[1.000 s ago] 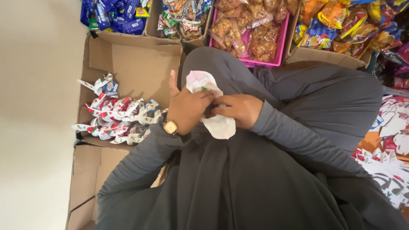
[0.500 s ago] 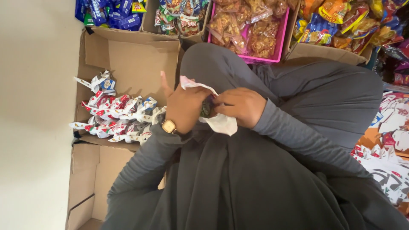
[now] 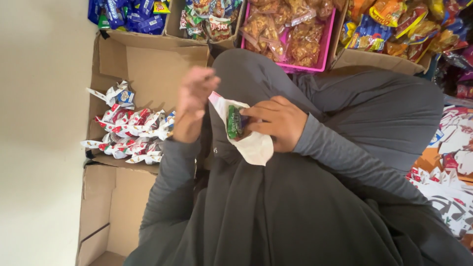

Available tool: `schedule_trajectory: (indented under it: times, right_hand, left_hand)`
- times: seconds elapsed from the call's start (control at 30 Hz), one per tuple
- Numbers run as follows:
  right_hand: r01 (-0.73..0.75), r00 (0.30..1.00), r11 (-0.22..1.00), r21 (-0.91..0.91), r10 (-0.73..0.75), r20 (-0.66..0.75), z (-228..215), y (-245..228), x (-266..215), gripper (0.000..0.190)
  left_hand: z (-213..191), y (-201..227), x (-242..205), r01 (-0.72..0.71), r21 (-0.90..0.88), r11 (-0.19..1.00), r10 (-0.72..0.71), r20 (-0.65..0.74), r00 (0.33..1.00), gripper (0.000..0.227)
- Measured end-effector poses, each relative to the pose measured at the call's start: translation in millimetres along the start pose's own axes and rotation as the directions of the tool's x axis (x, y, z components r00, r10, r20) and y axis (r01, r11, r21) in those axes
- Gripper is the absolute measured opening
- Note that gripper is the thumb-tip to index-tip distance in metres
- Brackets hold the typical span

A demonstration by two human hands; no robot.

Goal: The person places packets of snacks into small illustrated paper bags by hand.

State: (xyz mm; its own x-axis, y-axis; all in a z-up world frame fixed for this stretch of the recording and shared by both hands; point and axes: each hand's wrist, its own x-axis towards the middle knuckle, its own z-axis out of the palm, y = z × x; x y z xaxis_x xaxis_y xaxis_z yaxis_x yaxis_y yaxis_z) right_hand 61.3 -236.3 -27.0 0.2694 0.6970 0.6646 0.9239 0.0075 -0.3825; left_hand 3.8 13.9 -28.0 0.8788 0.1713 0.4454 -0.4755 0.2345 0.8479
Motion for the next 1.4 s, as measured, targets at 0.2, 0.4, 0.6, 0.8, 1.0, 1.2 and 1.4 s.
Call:
schedule_trajectory:
  times: [0.2,0.4,0.6,0.8,1.0,1.2,1.4]
  right_hand:
    - [-0.076,0.997,0.971,0.229,0.068,0.040,-2.9,1.3,-7.7,0.015]
    - [-0.242,0.933,0.678,0.694,0.358,-0.025,-2.2,18.3,-16.3,0.036]
    - [-0.301,0.651,0.367,0.880,0.753,-0.091,34.8,36.6,-53.4,0.046]
    - [-0.476,0.567,0.396,0.785,0.821,-0.070,22.0,15.4,-21.6,0.036]
    - [-0.484,0.584,0.554,0.678,0.781,-0.222,14.0,33.8,-45.7,0.007]
    - [-0.150,0.645,0.602,0.785,0.661,-0.384,-34.0,32.8,-26.5,0.054]
    - [-0.288,0.827,0.535,0.794,0.557,-0.075,-86.9,37.5,-22.6,0.027]
  left_hand:
    - [-16.4,-50.3,-21.7,0.235,0.084,0.968,-0.250,0.305,0.919,0.042]
    - [3.8,-60.6,-30.5,0.155,-0.140,0.978,-0.158,-0.013,0.987,0.025]
    - [50.1,-46.5,-28.5,0.237,0.268,0.934,-0.115,-0.401,0.909,0.022]
    - [77.5,-52.2,-37.2,0.379,0.334,0.863,-0.219,-0.428,0.877,0.021]
    - [90.2,-56.3,-42.2,0.362,0.315,0.877,-0.237,-0.372,0.897,0.026]
    - [91.2,-55.2,-37.1,0.347,0.284,0.894,-0.244,-0.341,0.908,0.024]
    - [88.9,-48.8,-24.2,0.392,0.224,0.892,-0.339,-0.241,0.909,0.019]
